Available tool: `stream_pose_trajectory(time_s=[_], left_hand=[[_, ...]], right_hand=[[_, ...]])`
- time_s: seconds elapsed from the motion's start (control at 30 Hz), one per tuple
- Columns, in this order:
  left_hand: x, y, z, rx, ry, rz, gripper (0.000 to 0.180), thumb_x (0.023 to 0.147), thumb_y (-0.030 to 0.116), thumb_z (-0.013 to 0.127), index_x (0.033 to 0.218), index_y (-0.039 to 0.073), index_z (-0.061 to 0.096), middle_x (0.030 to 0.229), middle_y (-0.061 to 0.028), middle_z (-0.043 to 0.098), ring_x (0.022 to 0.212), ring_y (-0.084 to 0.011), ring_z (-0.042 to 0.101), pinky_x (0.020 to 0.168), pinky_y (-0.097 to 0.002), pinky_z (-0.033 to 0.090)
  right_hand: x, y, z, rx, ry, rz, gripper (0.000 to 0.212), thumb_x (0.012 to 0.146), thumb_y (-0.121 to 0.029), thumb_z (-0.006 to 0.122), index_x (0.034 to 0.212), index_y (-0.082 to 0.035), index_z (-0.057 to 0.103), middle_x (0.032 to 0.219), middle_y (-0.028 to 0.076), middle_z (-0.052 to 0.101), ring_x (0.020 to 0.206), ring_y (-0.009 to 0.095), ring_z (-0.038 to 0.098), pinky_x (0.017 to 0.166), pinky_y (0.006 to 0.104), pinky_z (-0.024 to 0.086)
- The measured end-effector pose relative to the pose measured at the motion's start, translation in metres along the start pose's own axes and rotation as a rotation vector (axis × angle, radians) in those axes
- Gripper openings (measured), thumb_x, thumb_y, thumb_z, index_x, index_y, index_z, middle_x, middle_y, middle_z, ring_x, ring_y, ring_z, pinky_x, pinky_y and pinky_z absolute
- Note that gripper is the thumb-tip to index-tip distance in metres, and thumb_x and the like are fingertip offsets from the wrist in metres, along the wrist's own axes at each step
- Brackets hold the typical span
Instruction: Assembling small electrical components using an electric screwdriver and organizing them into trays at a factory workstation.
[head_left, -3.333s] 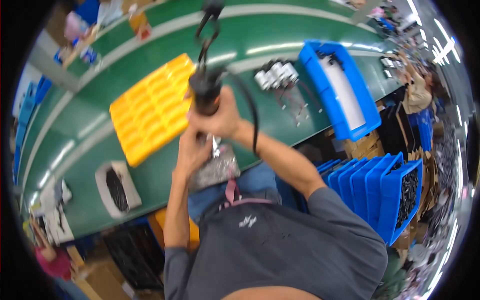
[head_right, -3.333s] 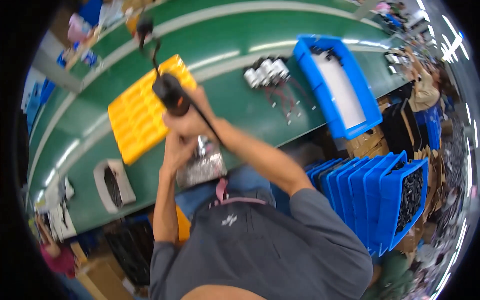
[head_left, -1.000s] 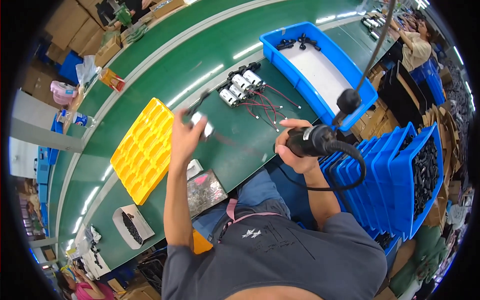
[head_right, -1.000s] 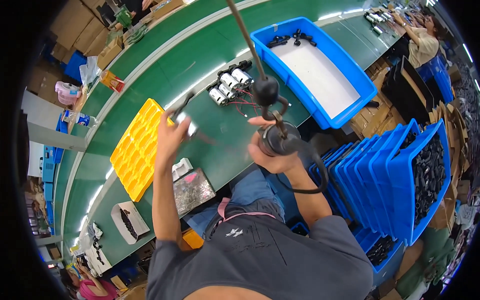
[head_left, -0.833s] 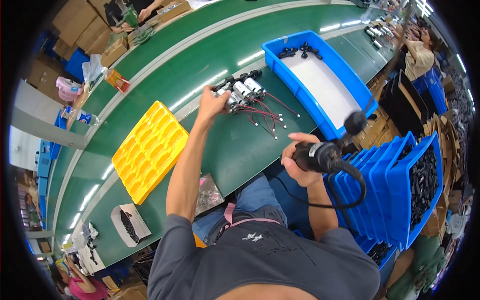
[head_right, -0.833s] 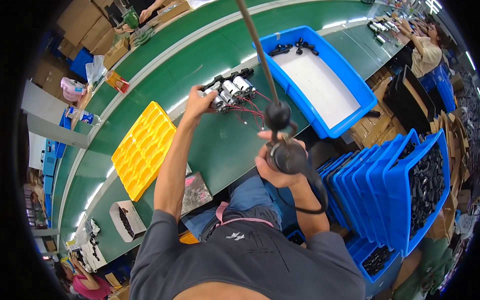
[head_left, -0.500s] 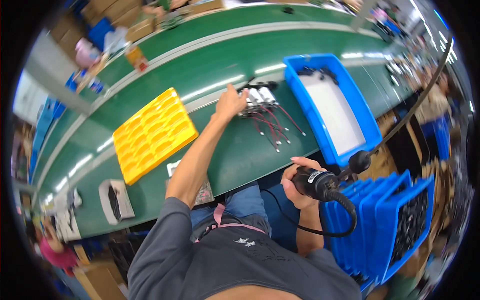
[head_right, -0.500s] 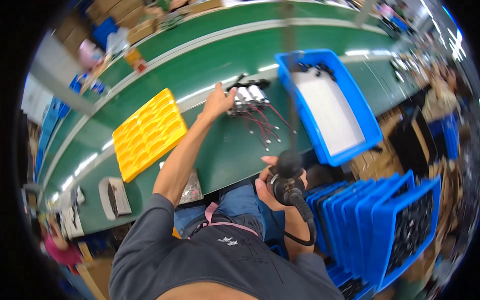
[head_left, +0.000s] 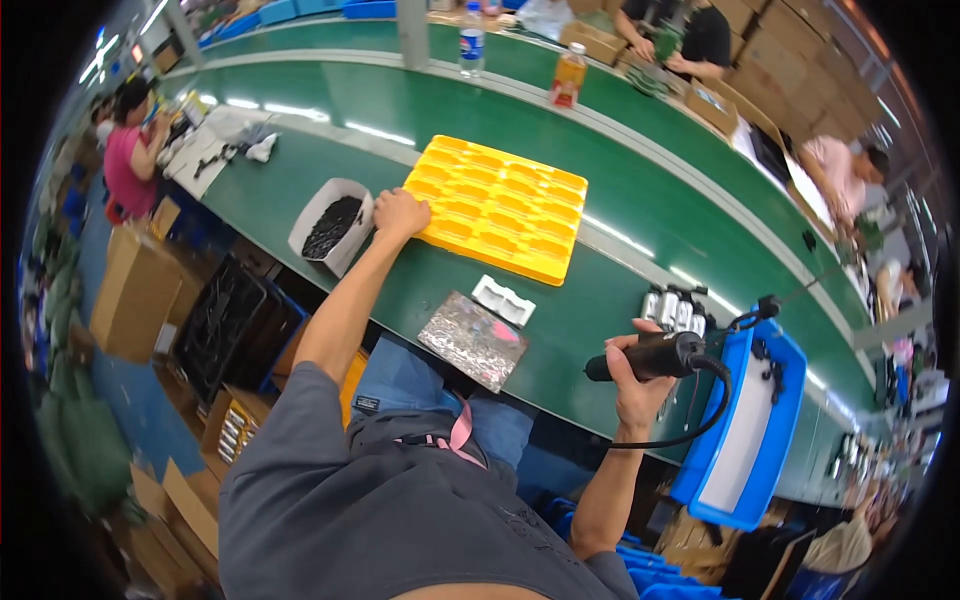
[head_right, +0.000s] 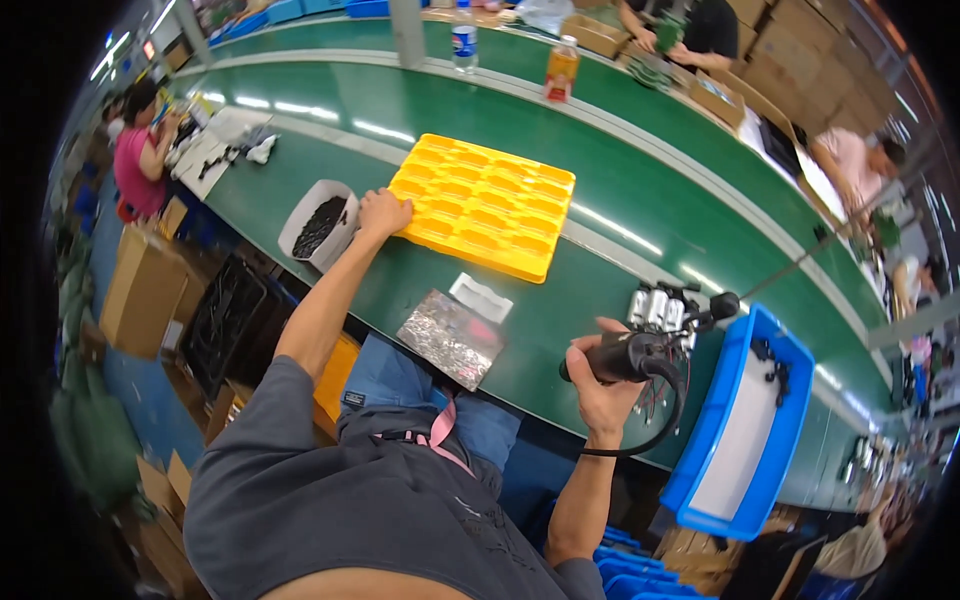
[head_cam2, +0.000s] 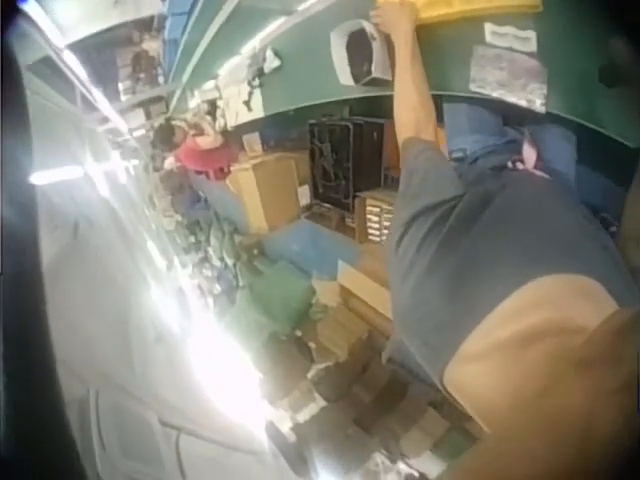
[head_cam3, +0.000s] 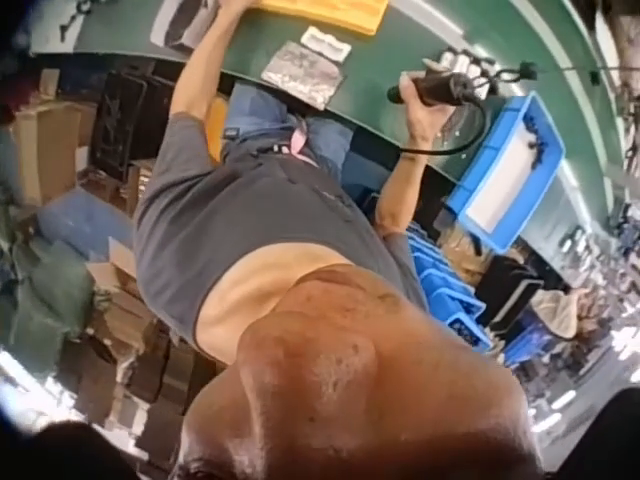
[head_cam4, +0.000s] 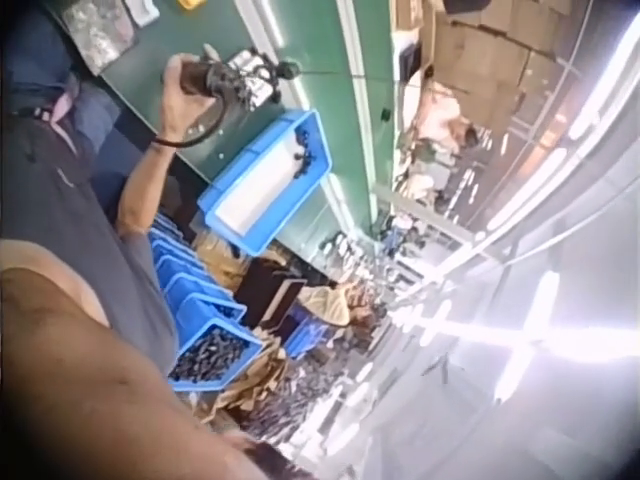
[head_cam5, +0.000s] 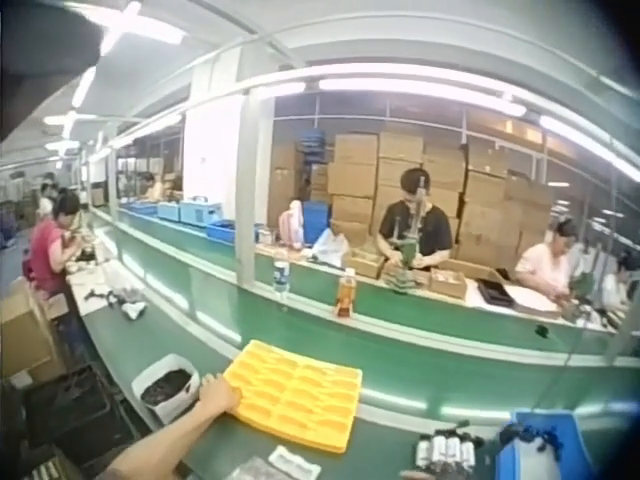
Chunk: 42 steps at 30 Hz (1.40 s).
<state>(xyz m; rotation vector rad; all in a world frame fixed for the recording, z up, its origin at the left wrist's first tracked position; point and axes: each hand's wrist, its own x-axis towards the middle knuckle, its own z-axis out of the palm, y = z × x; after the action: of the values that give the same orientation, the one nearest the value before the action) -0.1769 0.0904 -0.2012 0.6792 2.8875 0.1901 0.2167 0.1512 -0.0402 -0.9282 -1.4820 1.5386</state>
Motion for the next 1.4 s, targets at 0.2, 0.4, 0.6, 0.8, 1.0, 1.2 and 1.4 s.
stream_pose_trajectory(time_s=[0.2, 0.4, 0.6, 0.8, 1.0, 1.2, 1.4], left_hand=[[-0.043, 0.106, 0.003, -0.265, -0.268, 0.435, 0.029, 0.076, 0.013, 0.059, 0.097, -0.007, 0.057, 0.096, -0.0252, 0.063, 0.094, -0.0398, 0.061, 0.08, -0.0465, 0.05], [-0.117, 0.232, -0.053, -0.471, -0.081, 0.655, 0.045, 0.082, 0.03, 0.06, 0.104, -0.006, 0.046, 0.099, -0.0285, 0.053, 0.086, -0.045, 0.059, 0.074, -0.0481, 0.05], [-0.238, 0.323, -0.04, -0.369, -0.09, 0.604, 0.041, 0.078, 0.018, 0.06, 0.108, -0.009, 0.048, 0.088, -0.0203, 0.059, 0.073, -0.0361, 0.063, 0.064, -0.0401, 0.054], [-0.14, 0.218, -0.1, -0.82, 0.104, 1.023, 0.038, 0.073, 0.005, 0.055, 0.106, -0.013, 0.049, 0.09, -0.0238, 0.061, 0.075, -0.036, 0.064, 0.065, -0.0378, 0.054], [-0.094, -0.027, -0.127, -1.686, 0.146, 0.118, 0.027, 0.091, 0.01, 0.051, 0.114, -0.004, 0.052, 0.102, -0.0106, 0.064, 0.09, -0.0165, 0.063, 0.077, -0.0267, 0.05], [-0.156, -0.151, 0.044, -1.544, -0.35, -0.776, 0.025, 0.076, -0.005, 0.055, 0.1, -0.003, 0.059, 0.091, -0.0098, 0.064, 0.065, -0.02, 0.062, 0.052, -0.0284, 0.049], [-0.182, -0.075, 0.072, -1.768, -0.483, -1.064, 0.026, 0.077, -0.008, 0.048, 0.101, 0.0, 0.056, 0.088, -0.0136, 0.062, 0.064, -0.0244, 0.061, 0.053, -0.0337, 0.052]], right_hand=[[-0.057, -0.011, -0.053, -0.131, 0.241, -0.024, 0.053, 0.073, -0.008, 0.075, 0.117, 0.002, 0.049, 0.083, 0.009, 0.065, 0.079, 0.016, 0.061, 0.08, 0.0303, 0.047], [-0.101, -0.051, -0.118, -0.29, 0.483, -0.193, 0.056, 0.076, -0.011, 0.071, 0.122, 0.005, 0.043, 0.088, 0.011, 0.063, 0.088, 0.02, 0.058, 0.092, 0.0357, 0.041], [-0.164, -0.102, -0.166, -0.279, 0.575, -0.231, 0.056, 0.078, -0.015, 0.068, 0.121, 0.007, 0.04, 0.089, 0.011, 0.06, 0.089, 0.023, 0.057, 0.09, 0.0402, 0.042], [-0.11, -0.041, -0.106, -0.24, 0.493, -0.281, 0.054, 0.078, -0.016, 0.068, 0.12, 0.006, 0.041, 0.089, 0.01, 0.06, 0.089, 0.022, 0.056, 0.091, 0.0402, 0.042], [-0.119, -0.039, -0.095, -0.258, 0.504, -0.348, 0.053, 0.083, -0.013, 0.061, 0.125, 0.008, 0.036, 0.089, 0.014, 0.062, 0.089, 0.025, 0.057, 0.09, 0.0397, 0.042], [-0.118, -0.051, -0.075, -0.316, 0.459, -0.267, 0.049, 0.083, -0.017, 0.061, 0.119, 0.007, 0.039, 0.091, 0.012, 0.061, 0.089, 0.024, 0.057, 0.096, 0.0415, 0.039], [-0.103, -0.058, -0.06, -0.327, 0.397, -0.231, 0.049, 0.083, -0.017, 0.06, 0.12, 0.009, 0.038, 0.091, 0.013, 0.061, 0.09, 0.025, 0.058, 0.096, 0.043, 0.039]])
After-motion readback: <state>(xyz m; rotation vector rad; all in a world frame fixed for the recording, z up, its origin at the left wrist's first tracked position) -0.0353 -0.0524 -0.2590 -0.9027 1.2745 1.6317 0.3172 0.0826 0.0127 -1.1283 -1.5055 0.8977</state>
